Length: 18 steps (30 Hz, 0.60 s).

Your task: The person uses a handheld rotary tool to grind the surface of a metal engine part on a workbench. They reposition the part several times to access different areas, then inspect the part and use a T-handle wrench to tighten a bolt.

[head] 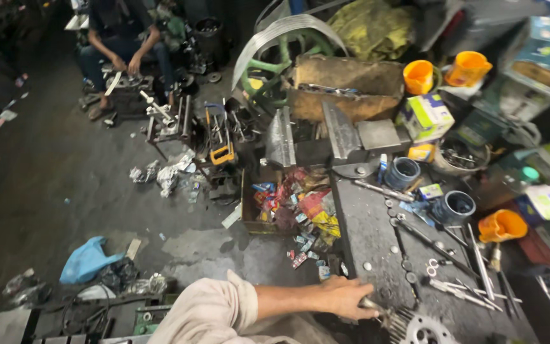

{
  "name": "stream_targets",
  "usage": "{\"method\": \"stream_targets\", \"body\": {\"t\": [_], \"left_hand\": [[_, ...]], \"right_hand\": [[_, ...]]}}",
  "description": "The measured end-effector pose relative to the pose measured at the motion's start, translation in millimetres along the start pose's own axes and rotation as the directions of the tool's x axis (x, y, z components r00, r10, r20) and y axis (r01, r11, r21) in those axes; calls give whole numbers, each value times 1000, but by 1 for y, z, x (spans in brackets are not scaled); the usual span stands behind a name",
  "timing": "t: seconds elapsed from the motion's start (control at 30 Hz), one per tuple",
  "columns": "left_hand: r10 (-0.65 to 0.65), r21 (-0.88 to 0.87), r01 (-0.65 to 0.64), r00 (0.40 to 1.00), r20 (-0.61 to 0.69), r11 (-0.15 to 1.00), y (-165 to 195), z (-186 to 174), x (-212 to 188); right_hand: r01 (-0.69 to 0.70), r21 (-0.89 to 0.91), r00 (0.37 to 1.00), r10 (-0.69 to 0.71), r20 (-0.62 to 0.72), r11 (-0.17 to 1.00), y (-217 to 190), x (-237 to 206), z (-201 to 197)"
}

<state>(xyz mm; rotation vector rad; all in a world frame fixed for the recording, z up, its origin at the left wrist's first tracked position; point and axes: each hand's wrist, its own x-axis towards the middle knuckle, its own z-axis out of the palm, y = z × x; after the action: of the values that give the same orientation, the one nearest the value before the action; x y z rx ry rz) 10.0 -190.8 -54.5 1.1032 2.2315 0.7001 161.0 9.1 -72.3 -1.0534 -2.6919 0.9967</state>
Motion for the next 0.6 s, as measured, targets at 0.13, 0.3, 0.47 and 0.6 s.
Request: {"method": "stream_targets", "body": {"t": [0.13,0.3,0.47,0.6], "left_hand": [[-107,98,96,988,109,991,9,5,-26],[-2,44,-13,947,320,999,32,16,-51],[145,-44,-148,788,599,988,63,26,-62],[278,-134,-251,726,629,959,74,33,-65]], "right_hand": [[-18,78,1000,19,-14,997,-5,-10,11],[-52,258,997,66,-46,965,27,-42,-16],[-188,580,975,220,15,793,33,-110,-16],[-264,664,952,301,62,699,21,-126,-17]]}}
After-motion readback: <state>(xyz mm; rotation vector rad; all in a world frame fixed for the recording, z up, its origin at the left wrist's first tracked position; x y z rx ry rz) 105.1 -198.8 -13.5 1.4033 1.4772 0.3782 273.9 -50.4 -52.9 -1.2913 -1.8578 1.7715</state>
